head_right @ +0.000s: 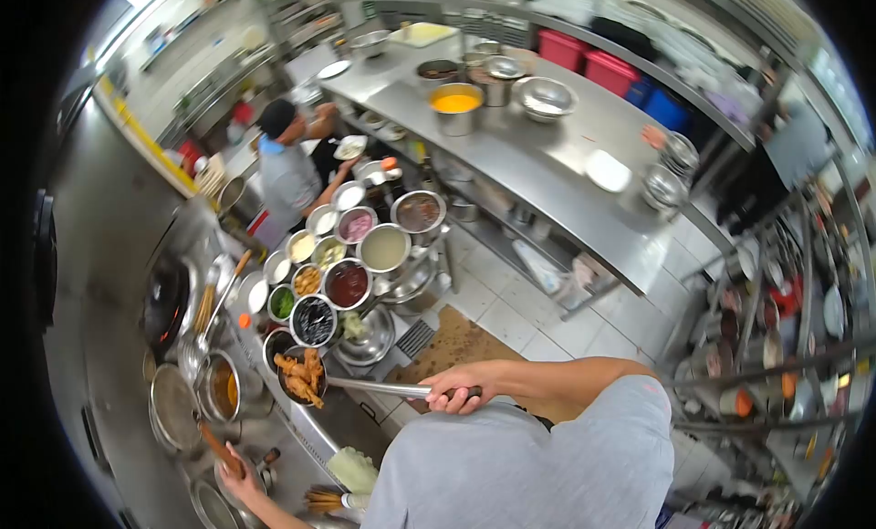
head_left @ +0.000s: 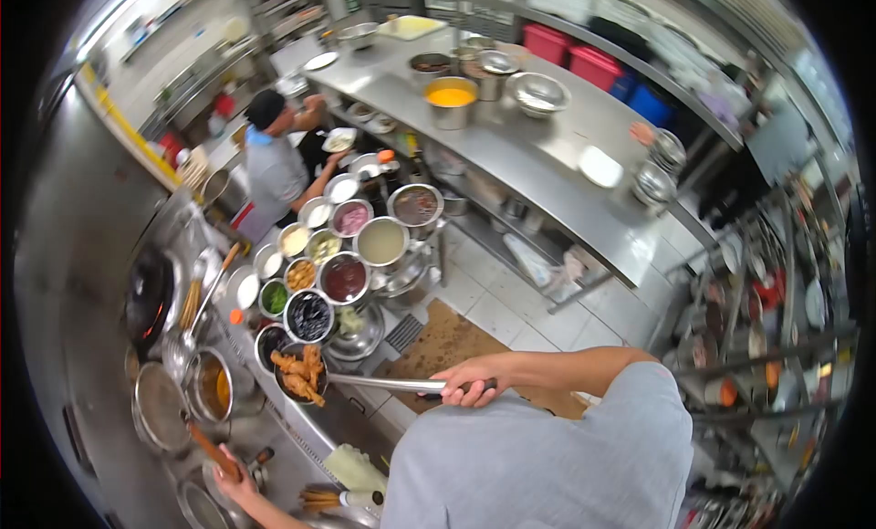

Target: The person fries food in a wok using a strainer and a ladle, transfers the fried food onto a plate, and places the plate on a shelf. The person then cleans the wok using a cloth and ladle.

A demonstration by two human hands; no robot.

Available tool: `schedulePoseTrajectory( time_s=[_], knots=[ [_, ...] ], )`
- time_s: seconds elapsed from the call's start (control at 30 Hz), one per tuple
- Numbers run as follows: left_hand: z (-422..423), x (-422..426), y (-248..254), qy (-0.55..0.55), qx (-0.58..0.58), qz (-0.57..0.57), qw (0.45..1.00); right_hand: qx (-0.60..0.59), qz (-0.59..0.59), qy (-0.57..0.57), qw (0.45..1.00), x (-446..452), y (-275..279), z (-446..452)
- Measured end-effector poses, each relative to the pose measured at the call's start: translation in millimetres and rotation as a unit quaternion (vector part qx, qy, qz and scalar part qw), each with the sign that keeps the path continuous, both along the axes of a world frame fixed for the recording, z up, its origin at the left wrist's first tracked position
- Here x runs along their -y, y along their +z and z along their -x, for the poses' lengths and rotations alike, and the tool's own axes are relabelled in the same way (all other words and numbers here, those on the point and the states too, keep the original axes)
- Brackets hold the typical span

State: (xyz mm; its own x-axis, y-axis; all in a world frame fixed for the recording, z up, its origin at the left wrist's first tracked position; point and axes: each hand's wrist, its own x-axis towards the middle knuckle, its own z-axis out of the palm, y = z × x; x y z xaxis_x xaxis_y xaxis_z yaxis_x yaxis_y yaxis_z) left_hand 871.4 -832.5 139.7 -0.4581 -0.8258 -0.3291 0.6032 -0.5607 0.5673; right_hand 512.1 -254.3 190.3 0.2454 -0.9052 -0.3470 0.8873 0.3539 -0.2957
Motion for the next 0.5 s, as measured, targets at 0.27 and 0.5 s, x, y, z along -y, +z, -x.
schedulePoseTrajectory(
  time_s=[0.27,0.5],
  knots=[
    [54,-57,-19,0.161,-0.063,-0.026,0.985,0.085,0.047,-0.287,0.953,-128,4,-64],
    [115,-117,-75,0.111,0.033,0.042,0.992,0.073,0.074,-0.493,0.864,-201,13,-56]
  ],
)
